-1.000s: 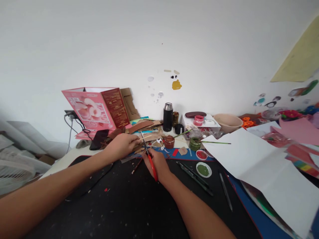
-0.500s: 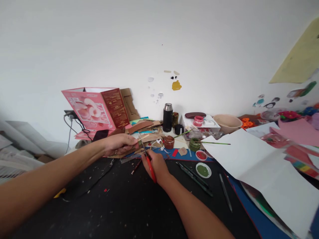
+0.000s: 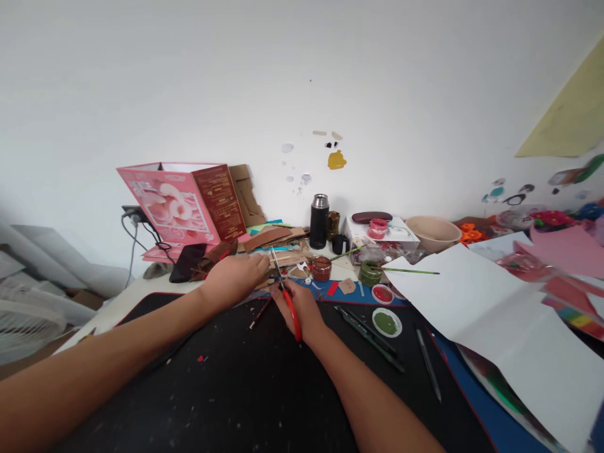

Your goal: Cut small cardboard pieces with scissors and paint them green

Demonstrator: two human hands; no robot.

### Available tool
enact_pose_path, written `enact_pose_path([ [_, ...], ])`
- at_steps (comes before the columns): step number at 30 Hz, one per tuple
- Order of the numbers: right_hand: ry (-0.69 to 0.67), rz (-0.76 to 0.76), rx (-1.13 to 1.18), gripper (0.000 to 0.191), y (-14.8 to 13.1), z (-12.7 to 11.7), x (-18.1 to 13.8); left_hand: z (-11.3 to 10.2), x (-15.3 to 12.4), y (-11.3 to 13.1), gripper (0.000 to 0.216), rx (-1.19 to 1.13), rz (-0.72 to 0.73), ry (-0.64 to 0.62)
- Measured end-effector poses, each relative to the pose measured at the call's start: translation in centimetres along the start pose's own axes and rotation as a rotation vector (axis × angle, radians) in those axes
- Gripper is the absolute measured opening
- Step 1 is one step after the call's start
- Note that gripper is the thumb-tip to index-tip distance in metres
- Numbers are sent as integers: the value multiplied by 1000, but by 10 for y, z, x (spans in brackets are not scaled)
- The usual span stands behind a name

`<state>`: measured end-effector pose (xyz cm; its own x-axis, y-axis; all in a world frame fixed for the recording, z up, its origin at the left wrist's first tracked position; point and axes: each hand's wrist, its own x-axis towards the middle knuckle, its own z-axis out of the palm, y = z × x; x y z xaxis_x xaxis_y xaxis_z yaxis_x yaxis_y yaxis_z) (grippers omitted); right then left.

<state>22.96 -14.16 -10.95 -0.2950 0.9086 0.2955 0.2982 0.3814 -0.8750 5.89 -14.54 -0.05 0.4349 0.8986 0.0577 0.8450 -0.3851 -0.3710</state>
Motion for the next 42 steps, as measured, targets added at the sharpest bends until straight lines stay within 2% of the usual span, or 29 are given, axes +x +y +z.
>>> enact_pose_path([
  [3,6,3,31,29,2,1,0,-1,0,5,29,34,15,16],
  [6,0,17,54,28,5,2,1,2,4,4,28,-40,-81,-4],
  [9,9,11,13,25,6,4,2,3,9,-4,37,-175,-164,-5],
  [14,14,-6,-62,24,3,4,0,-2,16,-22,40,-567,-129,-43],
  [17,-2,-16,-77,18,0,4,-3,-7,15,-31,39,-904,-191,-188],
  [20,-15,-34,-105,16,-3,5,-5,-8,13,-39,41,-1250,-330,-429],
  [22,-17,-45,-118,15,-4,6,-5,-7,12,-43,43,-1386,-380,-550],
  [23,-18,-47,-119,15,-4,6,-4,-6,11,-44,44,-1409,-390,-564],
  [24,-20,-46,-115,15,-3,6,-4,-6,11,-44,45,-1400,-390,-547],
  [26,-22,-46,-102,16,-3,5,-3,-5,11,-41,46,-1280,-355,-433],
  [30,-14,-49,-74,19,-2,3,-2,-6,5,-25,46,-688,-235,-101],
  [32,-12,-45,-68,19,-3,2,-2,-8,-3,-16,45,-389,-277,-2],
  [34,-13,-46,-59,18,-4,1,-3,-9,-11,-8,42,-218,-300,9],
  [36,-18,-53,-53,18,-4,1,-3,-9,-17,-2,38,-141,-299,-8],
  [42,-3,-19,-49,18,-1,2,-2,4,-11,0,34,-165,-286,19],
])
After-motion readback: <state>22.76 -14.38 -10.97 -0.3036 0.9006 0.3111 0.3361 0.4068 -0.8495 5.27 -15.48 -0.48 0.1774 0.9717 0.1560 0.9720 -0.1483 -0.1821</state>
